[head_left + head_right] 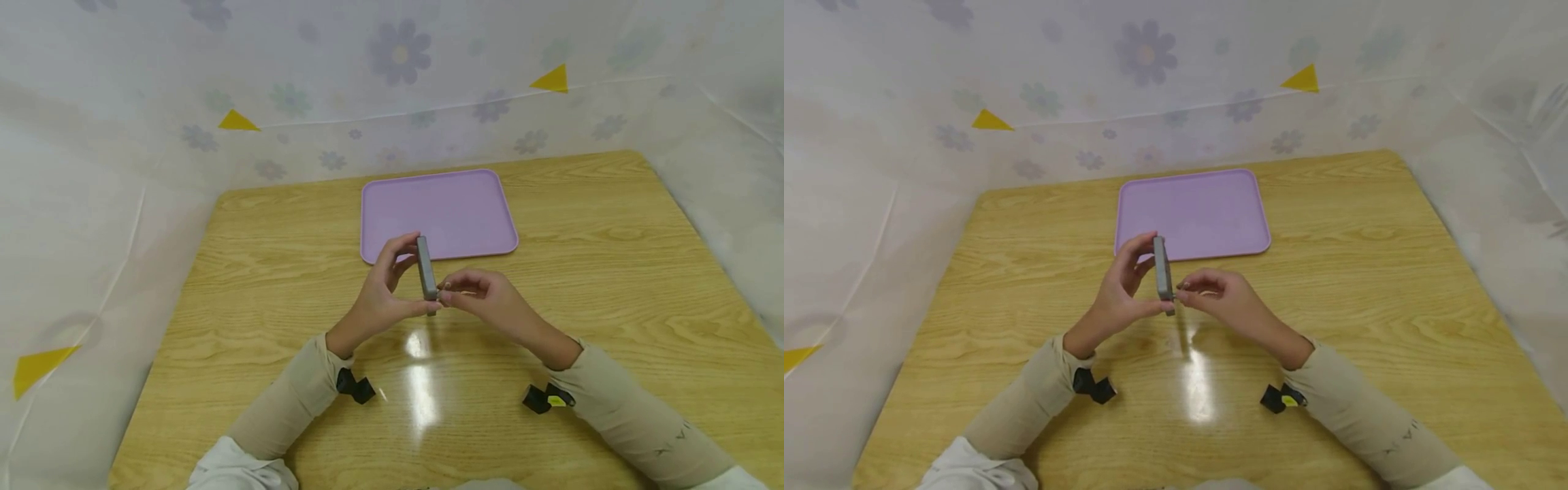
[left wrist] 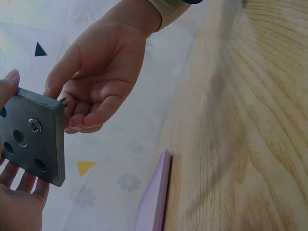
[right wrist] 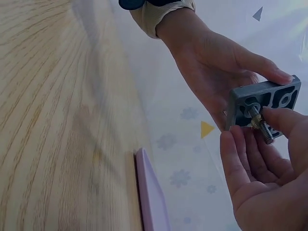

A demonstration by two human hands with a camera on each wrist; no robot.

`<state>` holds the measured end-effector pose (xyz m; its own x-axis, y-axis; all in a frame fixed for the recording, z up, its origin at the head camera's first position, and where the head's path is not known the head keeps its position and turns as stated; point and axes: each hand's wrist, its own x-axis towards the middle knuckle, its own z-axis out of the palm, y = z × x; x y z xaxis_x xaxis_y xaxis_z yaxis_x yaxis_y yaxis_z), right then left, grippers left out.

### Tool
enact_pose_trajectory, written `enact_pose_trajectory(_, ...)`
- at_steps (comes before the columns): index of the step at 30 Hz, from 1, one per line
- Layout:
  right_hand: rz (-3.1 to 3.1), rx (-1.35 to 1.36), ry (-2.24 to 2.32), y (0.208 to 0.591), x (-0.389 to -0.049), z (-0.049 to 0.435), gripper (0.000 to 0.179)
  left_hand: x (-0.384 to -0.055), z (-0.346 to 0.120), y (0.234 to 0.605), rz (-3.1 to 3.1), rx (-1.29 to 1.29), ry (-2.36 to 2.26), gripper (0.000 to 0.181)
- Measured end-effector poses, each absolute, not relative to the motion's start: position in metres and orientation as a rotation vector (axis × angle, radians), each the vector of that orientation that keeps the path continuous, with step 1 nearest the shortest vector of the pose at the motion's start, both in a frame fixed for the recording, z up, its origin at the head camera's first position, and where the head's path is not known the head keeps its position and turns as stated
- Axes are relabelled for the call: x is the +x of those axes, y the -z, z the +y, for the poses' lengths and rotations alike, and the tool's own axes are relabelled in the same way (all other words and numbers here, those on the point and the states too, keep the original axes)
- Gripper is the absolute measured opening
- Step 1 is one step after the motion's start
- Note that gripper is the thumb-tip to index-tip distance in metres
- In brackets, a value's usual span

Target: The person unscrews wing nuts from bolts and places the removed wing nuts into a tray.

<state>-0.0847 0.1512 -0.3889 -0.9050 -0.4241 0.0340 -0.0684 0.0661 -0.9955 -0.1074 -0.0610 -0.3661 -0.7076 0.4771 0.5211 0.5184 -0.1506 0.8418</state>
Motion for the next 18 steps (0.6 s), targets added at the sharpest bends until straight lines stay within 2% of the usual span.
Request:
enact_pose_trajectory(5, 2.197, -0.704, 1.917, 0.388, -0.082, 0.150, 0.017, -0.109, -0.061, 0.368, -2.008, -1.200, 2.039, 0.097)
enact_pose_trajectory(11, 2.368, -1.042, 1.870, 0.372, -0.076, 0.147, 0.022, -0.105, -0.060, 0.360, -2.028, -1.199, 2.027, 0.094)
enact_pose_trajectory(18, 2.406, -1.122, 1.812, 0.381, -0.082, 0.155, 0.035, -0.106, -0.060, 0.360, -2.007, -1.197, 2.035, 0.095)
